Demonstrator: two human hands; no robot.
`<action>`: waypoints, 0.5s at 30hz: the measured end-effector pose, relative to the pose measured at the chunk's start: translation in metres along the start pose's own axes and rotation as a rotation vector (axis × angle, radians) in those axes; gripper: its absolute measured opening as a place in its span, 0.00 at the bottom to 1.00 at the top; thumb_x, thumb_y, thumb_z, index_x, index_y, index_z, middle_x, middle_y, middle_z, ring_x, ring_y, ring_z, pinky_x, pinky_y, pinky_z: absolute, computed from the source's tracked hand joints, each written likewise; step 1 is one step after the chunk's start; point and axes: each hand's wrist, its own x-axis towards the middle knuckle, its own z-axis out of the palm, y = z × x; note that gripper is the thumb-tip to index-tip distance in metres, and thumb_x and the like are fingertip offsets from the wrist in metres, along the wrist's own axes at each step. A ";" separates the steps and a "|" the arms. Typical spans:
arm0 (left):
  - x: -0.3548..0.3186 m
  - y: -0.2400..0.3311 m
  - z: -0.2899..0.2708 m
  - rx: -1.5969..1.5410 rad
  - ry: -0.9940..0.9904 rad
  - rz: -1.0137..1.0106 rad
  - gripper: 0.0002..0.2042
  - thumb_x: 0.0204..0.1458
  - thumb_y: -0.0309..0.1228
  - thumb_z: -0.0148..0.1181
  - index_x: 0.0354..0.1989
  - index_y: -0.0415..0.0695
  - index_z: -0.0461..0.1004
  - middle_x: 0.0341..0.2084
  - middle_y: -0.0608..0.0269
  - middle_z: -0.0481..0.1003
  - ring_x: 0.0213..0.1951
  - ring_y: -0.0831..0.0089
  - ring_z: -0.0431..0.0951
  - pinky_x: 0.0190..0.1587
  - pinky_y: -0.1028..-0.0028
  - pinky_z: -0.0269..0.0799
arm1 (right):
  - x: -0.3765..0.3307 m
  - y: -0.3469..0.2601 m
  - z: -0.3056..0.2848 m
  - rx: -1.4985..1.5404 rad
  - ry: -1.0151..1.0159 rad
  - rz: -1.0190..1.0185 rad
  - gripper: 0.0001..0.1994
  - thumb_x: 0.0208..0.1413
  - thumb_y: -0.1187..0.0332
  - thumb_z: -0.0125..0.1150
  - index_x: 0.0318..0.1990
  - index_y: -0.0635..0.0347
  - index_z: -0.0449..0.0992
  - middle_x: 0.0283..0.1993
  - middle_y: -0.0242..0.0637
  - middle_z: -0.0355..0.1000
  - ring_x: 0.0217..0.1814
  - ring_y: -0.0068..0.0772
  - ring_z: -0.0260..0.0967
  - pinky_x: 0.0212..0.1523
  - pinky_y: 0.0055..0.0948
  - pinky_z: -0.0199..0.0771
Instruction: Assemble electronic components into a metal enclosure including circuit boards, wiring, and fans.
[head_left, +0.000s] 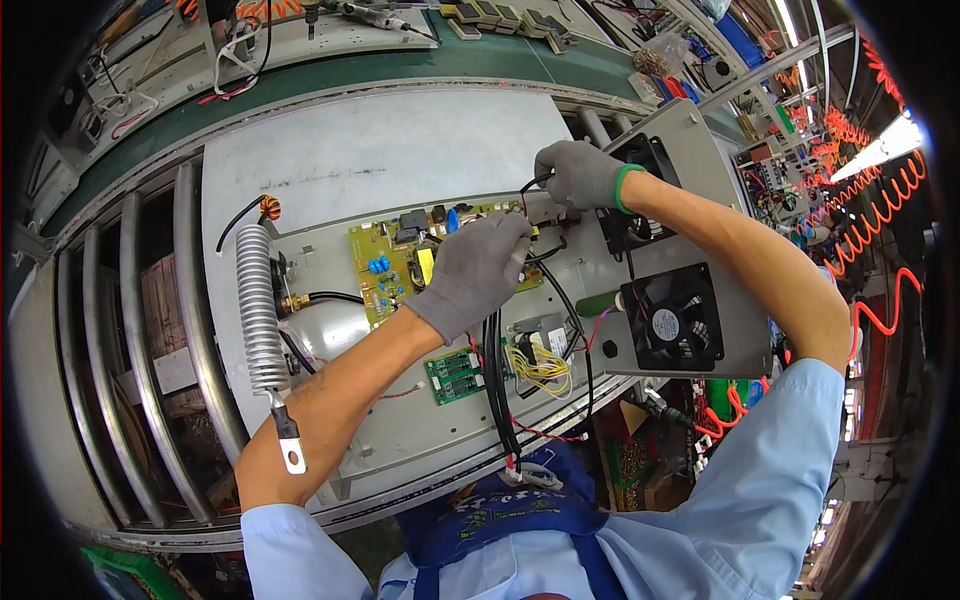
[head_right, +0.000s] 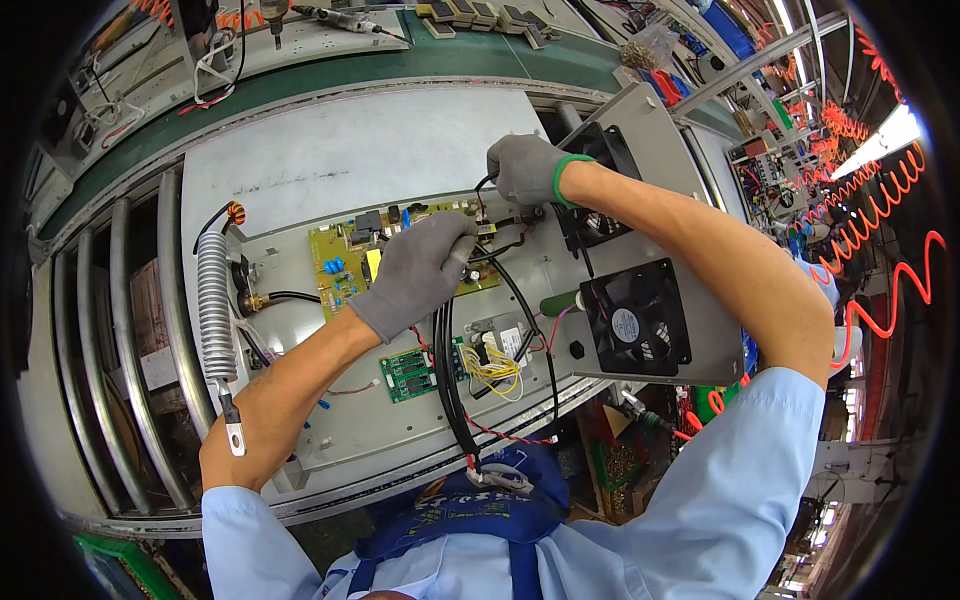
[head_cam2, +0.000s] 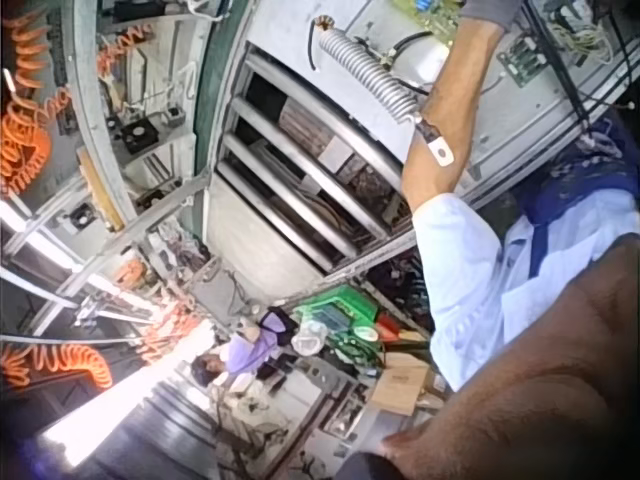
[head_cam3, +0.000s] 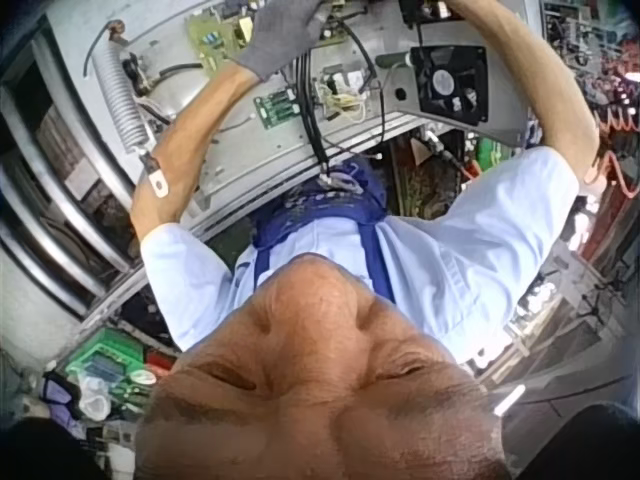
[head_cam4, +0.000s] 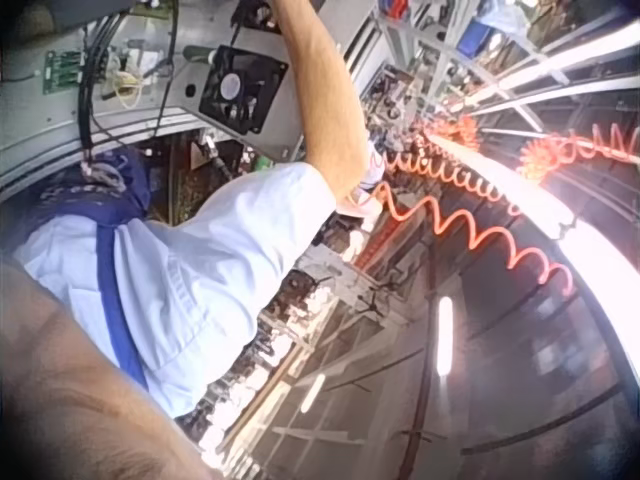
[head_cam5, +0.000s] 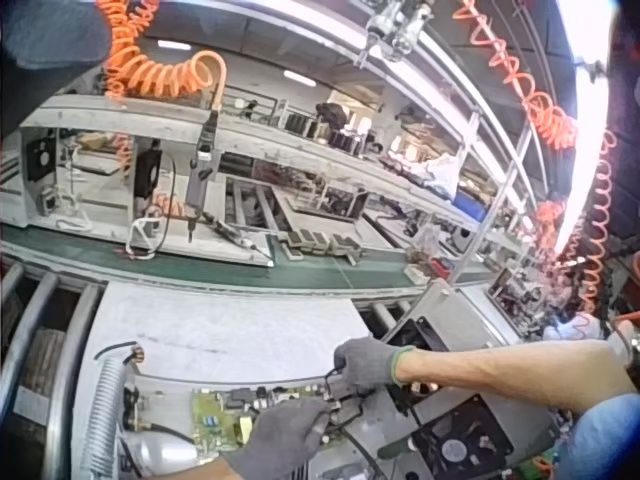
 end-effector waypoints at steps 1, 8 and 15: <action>0.000 0.000 0.002 0.015 -0.017 0.010 0.06 0.57 0.26 0.57 0.42 0.42 0.73 0.34 0.51 0.76 0.38 0.51 0.78 0.41 0.58 0.75 | -0.003 -0.005 -0.005 0.194 -0.025 0.079 0.10 0.55 0.72 0.55 0.39 0.72 0.76 0.31 0.46 0.78 0.31 0.40 0.79 0.35 0.34 0.79; -0.003 0.005 0.003 0.089 0.151 0.076 0.17 0.52 0.26 0.61 0.51 0.39 0.70 0.50 0.42 0.70 0.52 0.44 0.73 0.51 0.55 0.72 | -0.016 -0.032 0.006 0.765 -0.055 0.202 0.13 0.57 0.65 0.61 0.41 0.69 0.81 0.29 0.36 0.78 0.24 0.22 0.72 0.28 0.26 0.75; -0.004 0.004 0.002 0.180 0.014 0.186 0.20 0.47 0.25 0.63 0.51 0.39 0.70 0.55 0.42 0.69 0.57 0.45 0.71 0.57 0.54 0.70 | -0.025 -0.024 0.008 0.784 -0.114 0.296 0.14 0.54 0.67 0.66 0.42 0.69 0.82 0.28 0.38 0.78 0.22 0.26 0.72 0.24 0.30 0.73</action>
